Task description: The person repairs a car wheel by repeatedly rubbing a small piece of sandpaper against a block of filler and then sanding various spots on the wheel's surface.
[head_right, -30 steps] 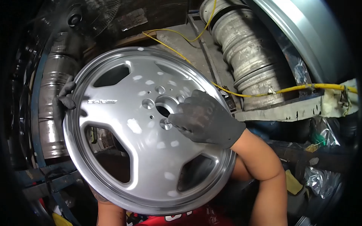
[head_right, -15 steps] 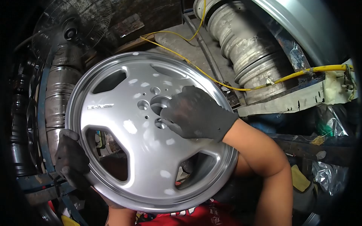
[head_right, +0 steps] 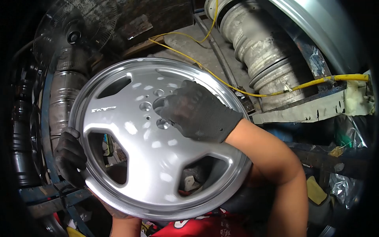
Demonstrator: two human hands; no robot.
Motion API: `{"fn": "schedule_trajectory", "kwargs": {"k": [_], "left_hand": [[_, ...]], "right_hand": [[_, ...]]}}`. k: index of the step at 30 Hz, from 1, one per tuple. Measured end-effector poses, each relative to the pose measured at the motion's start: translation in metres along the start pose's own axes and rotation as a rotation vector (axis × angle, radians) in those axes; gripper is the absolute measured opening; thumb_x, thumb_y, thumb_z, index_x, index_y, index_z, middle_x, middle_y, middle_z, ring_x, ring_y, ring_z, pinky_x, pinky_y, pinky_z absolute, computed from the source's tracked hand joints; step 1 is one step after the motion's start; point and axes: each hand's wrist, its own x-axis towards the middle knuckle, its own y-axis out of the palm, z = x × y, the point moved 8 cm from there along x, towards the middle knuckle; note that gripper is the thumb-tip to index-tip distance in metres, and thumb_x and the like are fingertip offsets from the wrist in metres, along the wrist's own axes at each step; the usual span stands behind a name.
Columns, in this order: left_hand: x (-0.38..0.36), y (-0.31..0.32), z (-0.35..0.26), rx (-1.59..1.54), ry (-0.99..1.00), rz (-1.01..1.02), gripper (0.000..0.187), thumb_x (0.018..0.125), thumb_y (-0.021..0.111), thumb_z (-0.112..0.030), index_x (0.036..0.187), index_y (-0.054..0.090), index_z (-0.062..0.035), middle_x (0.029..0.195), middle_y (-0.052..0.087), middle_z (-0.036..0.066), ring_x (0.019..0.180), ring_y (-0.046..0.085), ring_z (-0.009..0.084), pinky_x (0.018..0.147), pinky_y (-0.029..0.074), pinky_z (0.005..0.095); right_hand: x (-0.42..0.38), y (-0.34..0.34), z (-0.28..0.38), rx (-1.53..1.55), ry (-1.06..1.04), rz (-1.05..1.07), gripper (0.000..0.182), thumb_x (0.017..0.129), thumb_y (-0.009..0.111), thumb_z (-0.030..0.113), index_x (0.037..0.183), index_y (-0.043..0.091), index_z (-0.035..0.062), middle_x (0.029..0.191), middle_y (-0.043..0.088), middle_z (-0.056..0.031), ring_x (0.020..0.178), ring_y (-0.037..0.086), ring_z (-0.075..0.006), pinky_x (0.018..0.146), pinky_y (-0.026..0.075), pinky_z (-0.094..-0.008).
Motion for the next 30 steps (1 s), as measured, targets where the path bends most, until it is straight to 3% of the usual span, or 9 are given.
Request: {"fn": "schedule_trajectory", "kwargs": {"k": [12,17,20,23,24,25,27,28,30], "left_hand": [[0.010,0.006,-0.014,0.095,-0.083,-0.046,0.036,0.090,0.052,-0.022,0.055,0.051,-0.0175,0.050,0.048,-0.001,0.048,0.043,0.0154,0.072,0.045,0.0395],[0.014,0.003,-0.002,0.082,-0.077,-0.036,0.035,0.087,0.054,-0.021,0.053,0.051,-0.0173,0.048,0.047,-0.001,0.046,0.041,0.0151,0.072,0.045,0.0394],[0.012,0.002,0.008,-0.028,-0.098,-0.121,0.029,0.079,0.061,-0.018,0.053,0.050,-0.0155,0.048,0.047,-0.001,0.046,0.043,0.0152,0.071,0.045,0.0394],[0.015,-0.006,0.015,-0.022,-0.059,-0.047,0.027,0.077,0.065,-0.018,0.054,0.050,-0.0144,0.050,0.050,-0.001,0.046,0.043,0.0142,0.071,0.044,0.0389],[0.011,-0.006,0.015,-0.059,0.008,0.043,0.027,0.079,0.067,-0.019,0.057,0.051,-0.0165,0.054,0.051,-0.003,0.051,0.046,0.0139,0.078,0.044,0.0406],[0.011,-0.008,0.017,-0.098,0.075,0.135,0.028,0.082,0.070,-0.020,0.061,0.052,-0.0187,0.059,0.051,-0.005,0.057,0.049,0.0136,0.086,0.043,0.0423],[0.017,-0.004,0.019,-0.260,0.333,0.294,0.029,0.089,0.064,-0.019,0.063,0.051,-0.0183,0.059,0.049,-0.005,0.058,0.048,0.0128,0.089,0.043,0.0430],[0.021,-0.001,0.020,-0.352,0.450,0.391,0.030,0.093,0.061,-0.018,0.064,0.051,-0.0181,0.060,0.048,-0.005,0.058,0.048,0.0124,0.090,0.043,0.0433],[0.018,-0.004,0.018,-0.208,0.275,0.203,0.029,0.089,0.062,-0.018,0.062,0.050,-0.0176,0.056,0.047,-0.004,0.054,0.047,0.0126,0.084,0.045,0.0422]], "right_hand": [[-0.001,-0.010,0.006,-0.027,-0.037,-0.093,0.019,0.083,0.072,0.023,0.101,0.078,0.0201,0.090,0.070,-0.0052,0.092,0.067,-0.0270,0.092,0.051,-0.0431],[-0.004,-0.011,0.001,0.026,0.016,-0.032,0.019,0.082,0.072,0.022,0.100,0.078,0.0203,0.093,0.070,-0.0055,0.094,0.066,-0.0274,0.092,0.051,-0.0434],[0.002,-0.013,0.004,0.020,-0.040,-0.091,0.019,0.082,0.071,0.020,0.099,0.078,0.0202,0.093,0.070,-0.0056,0.094,0.066,-0.0272,0.090,0.051,-0.0431],[0.007,-0.008,0.006,-0.027,-0.025,0.003,0.019,0.082,0.071,0.019,0.099,0.077,0.0203,0.093,0.070,-0.0052,0.094,0.066,-0.0270,0.089,0.050,-0.0427],[0.007,-0.004,0.005,-0.050,-0.010,0.059,0.019,0.082,0.070,0.018,0.100,0.077,0.0204,0.093,0.070,-0.0050,0.094,0.066,-0.0268,0.089,0.050,-0.0426],[0.007,-0.006,0.007,-0.037,-0.044,-0.027,0.019,0.082,0.070,0.018,0.099,0.077,0.0204,0.092,0.070,-0.0048,0.094,0.066,-0.0267,0.089,0.050,-0.0424],[0.005,-0.007,0.011,-0.012,-0.111,-0.194,0.018,0.082,0.070,0.018,0.099,0.077,0.0205,0.091,0.069,-0.0045,0.093,0.066,-0.0264,0.090,0.050,-0.0420],[0.006,-0.005,0.010,-0.023,-0.077,-0.120,0.018,0.082,0.070,0.018,0.099,0.077,0.0205,0.090,0.069,-0.0037,0.091,0.066,-0.0260,0.089,0.050,-0.0418],[0.007,-0.004,0.009,-0.043,-0.018,0.029,0.018,0.082,0.070,0.019,0.099,0.077,0.0206,0.087,0.069,-0.0022,0.089,0.066,-0.0252,0.088,0.049,-0.0413]]}}
